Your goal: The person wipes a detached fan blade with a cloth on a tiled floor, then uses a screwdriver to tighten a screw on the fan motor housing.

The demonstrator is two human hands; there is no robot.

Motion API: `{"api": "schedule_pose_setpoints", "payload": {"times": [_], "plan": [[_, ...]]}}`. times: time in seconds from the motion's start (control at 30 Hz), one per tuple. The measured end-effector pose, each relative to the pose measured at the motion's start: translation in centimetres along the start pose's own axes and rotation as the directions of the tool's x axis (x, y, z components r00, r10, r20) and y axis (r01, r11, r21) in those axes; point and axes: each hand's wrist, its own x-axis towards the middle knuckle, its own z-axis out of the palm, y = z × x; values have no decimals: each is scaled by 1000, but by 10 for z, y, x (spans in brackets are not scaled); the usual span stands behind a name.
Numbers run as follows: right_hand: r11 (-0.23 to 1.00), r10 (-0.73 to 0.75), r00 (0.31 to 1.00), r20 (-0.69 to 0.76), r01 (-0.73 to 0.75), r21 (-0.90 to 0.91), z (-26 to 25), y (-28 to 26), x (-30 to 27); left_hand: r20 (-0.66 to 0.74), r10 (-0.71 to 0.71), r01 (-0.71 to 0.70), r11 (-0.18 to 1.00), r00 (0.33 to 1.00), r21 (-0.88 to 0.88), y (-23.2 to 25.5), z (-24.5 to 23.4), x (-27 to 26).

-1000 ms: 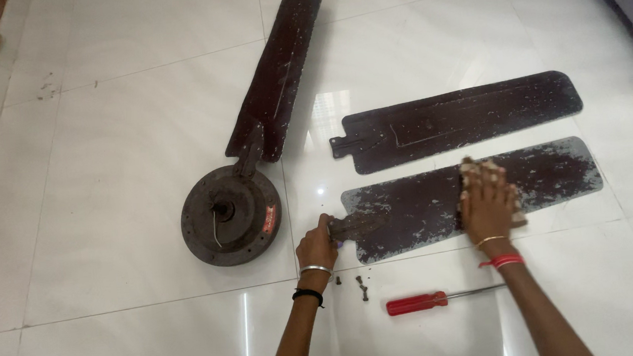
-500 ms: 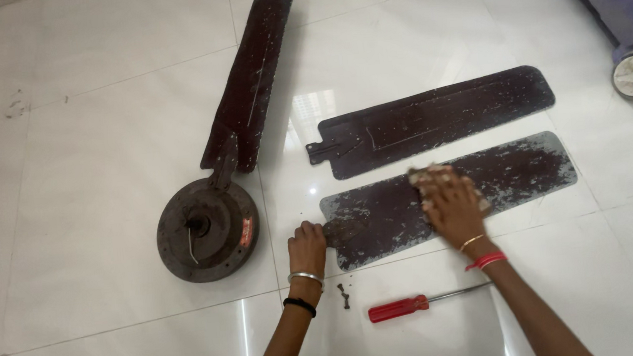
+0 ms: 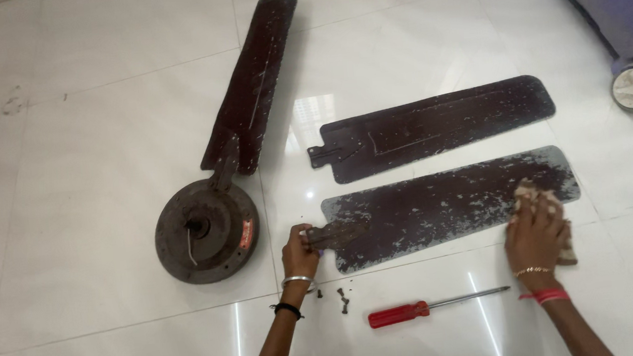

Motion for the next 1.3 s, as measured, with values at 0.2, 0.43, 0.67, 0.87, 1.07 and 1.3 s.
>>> {"api": "schedule_pose_setpoints", "payload": {"times": [0.2, 0.43, 0.67, 0.87, 1.07, 1.3], "plan": [[948, -109, 957, 267, 181, -263, -55, -113, -40, 37, -76, 85, 888, 996, -453, -22, 10, 8], [888, -458, 875, 155, 458, 41, -102, -201, -36, 52, -212, 183, 664, 976, -725, 8, -12, -5], [557, -720, 639, 271, 764, -324, -78, -205, 29, 73, -266, 227, 613, 961, -756, 42, -66, -20], [520, -840, 542, 16, 814, -259, -74, -212, 19, -360, -24, -102, 939, 932, -328, 21, -112, -31], [594, -798, 603, -17, 780, -199, -103, -237, -4, -783, 0, 29, 999, 622, 24, -86, -202, 9], [578, -800, 598, 47, 790, -206, -117, -258, -3, -183, -553, 165, 520, 813, -838, -153, -188, 35]]}}
